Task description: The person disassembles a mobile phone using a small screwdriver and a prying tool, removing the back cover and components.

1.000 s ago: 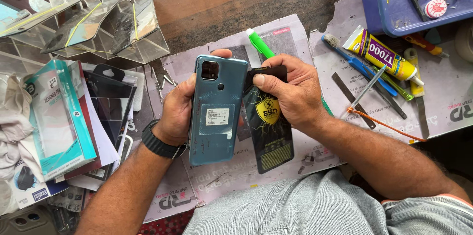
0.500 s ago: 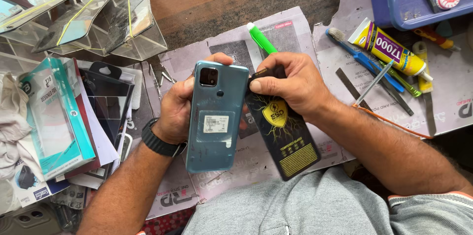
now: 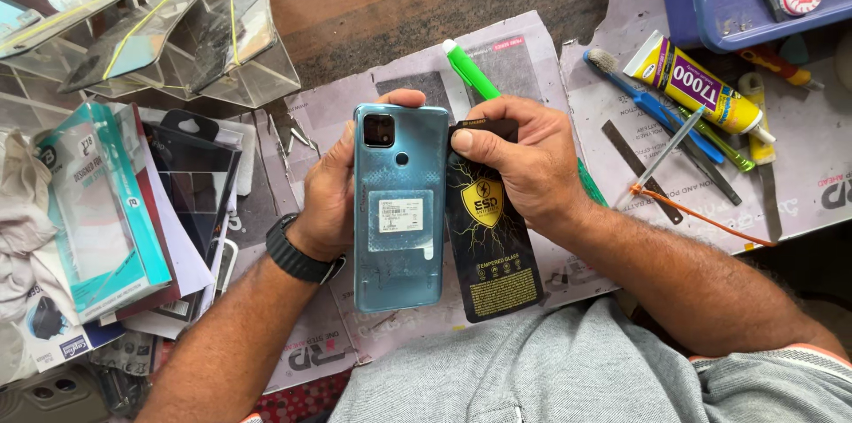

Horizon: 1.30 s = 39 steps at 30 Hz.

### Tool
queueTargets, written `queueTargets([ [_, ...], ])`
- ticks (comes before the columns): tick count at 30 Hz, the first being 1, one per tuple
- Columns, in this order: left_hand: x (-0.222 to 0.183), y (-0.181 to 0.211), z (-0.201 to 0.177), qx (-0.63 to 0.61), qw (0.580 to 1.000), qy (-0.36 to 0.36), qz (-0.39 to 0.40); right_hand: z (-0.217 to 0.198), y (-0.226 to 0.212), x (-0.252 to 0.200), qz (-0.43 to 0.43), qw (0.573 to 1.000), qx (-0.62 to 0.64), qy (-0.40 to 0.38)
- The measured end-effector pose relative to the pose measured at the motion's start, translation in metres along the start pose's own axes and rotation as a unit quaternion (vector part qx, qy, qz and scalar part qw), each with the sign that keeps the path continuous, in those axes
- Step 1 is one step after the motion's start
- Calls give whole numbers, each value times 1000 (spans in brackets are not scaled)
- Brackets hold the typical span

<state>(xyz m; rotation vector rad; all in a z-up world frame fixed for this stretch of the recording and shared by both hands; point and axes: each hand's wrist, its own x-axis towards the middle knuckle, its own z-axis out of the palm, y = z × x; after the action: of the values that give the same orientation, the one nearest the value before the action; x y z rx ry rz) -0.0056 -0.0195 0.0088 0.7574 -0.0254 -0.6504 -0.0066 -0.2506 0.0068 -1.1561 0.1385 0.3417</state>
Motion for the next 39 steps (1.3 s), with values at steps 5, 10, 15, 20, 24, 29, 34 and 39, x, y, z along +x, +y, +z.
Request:
queueTargets([
  [5, 2, 0, 0, -7, 1000, -5, -12, -7, -4, 5, 35, 999, -30, -6],
  [10, 1, 2, -1, -29, 999, -24, -35, -16, -7, 12, 32, 996, -59, -55],
  [15, 2, 3, -6, -35, 996, -62, -52, -20, -8, 16, 47, 994, -80, -63],
  [20, 5, 1, -2, 4, 1000, -12, -24, -12, -2, 12, 21, 999, -43, -24],
  [24, 5, 0, 2, -17, 999, 0, -30, -8, 1, 8, 16, 999, -47, 0],
  [29, 3, -3, 1, -9, 998, -14, -56, -17, 2, 18, -14, 998, -53, 17],
  [34, -2, -42, 23, 155, 969, -117, -152, -44, -25, 30, -69, 997, -14, 26],
  [39, -3, -39, 10, -136, 962, -121, -205, -49, -20, 37, -73, 995, -37, 50],
])
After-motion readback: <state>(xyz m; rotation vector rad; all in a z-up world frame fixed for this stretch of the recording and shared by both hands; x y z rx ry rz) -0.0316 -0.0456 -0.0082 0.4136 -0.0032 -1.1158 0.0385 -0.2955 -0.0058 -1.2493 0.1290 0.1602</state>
